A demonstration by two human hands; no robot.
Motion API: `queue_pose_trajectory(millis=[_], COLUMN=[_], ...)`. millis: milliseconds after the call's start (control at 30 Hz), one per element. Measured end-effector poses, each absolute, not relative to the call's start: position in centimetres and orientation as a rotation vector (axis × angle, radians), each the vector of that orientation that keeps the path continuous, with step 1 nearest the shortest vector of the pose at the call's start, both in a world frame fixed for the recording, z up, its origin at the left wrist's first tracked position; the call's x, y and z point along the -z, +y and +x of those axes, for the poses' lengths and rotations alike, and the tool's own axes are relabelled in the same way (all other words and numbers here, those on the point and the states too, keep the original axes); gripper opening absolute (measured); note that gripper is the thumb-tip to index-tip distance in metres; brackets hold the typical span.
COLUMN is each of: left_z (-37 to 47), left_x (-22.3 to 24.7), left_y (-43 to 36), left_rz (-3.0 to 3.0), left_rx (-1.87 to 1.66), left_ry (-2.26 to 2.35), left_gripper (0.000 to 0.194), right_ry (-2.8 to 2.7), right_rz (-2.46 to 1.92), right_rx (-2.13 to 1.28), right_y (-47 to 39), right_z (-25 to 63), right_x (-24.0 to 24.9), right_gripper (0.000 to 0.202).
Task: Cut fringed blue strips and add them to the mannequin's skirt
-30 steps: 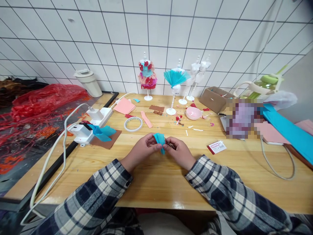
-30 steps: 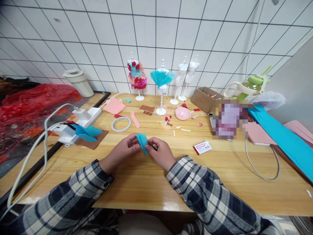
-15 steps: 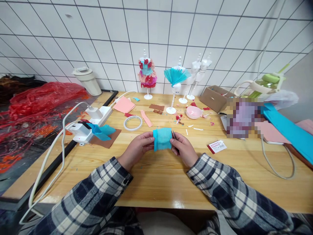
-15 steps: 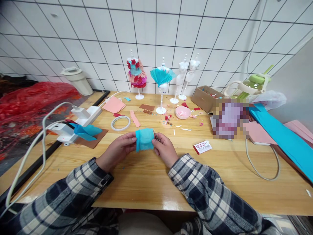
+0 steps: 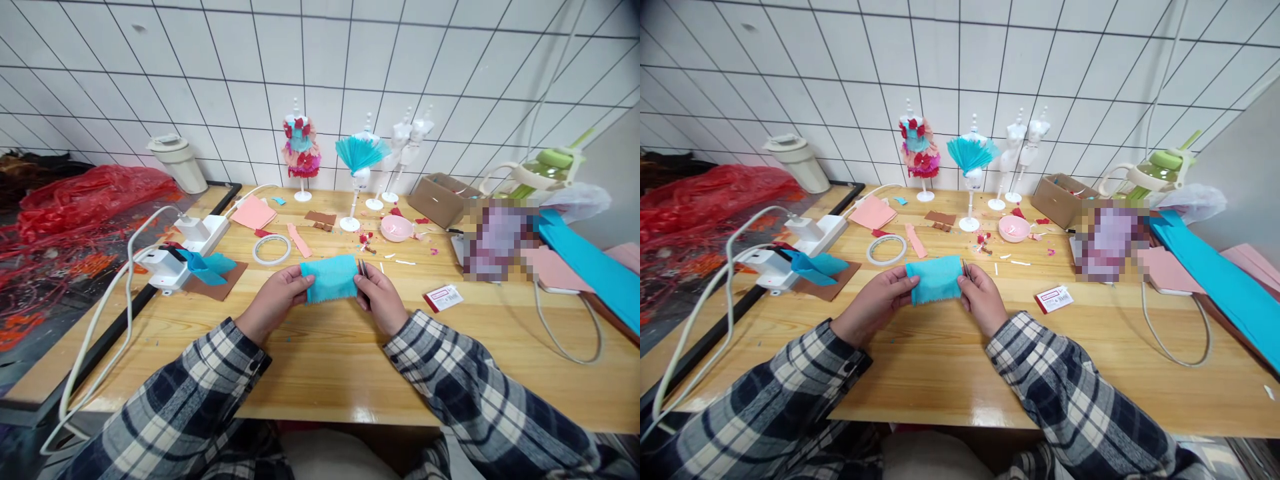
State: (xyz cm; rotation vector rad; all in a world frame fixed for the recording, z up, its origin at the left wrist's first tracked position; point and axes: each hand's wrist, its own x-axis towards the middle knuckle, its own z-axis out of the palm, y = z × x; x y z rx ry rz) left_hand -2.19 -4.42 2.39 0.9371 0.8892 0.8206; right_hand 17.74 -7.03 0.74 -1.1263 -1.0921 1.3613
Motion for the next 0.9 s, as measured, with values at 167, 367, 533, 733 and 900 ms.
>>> queue_pose_trajectory(millis=[167,367,533,733,900], left_z=[-2.2,-2.5,-2.4,-2.4,-2.6], left_x=[-2.4,-2.2,-2.2,-1.6,-1.4], left_y=[-4.4,-4.1,-4.4,-4.3,-4.1], left_rz=[0.863,0.865,0.902,0.923,0.958], left_rx=[-0.853,-0.875,-0.805,-0.745,-0.842], left_ry=[0.866,0.861,0.821,0.867,0.952], left_gripper=[0.033,0.028,0.034,0.039,0.031], right_ry=[-1.040,-0.958,-0.967,-0.956,-0.949], right_rz=[-1.111,-1.078,-1.071,-1.079,-1.107], right_rx=[-1.311,-1.290,-1.290,-1.310,-1.294], right_y=[-7.0,-6.8,-6.8,-6.8,-6.9], right_z=[18.0,18.2,18.2,18.0,17.9], right_x=[-0.7,-0.5,-0.2,-0.6,-1.0], right_gripper=[0.019,0.015,0.015,0.015,0.017])
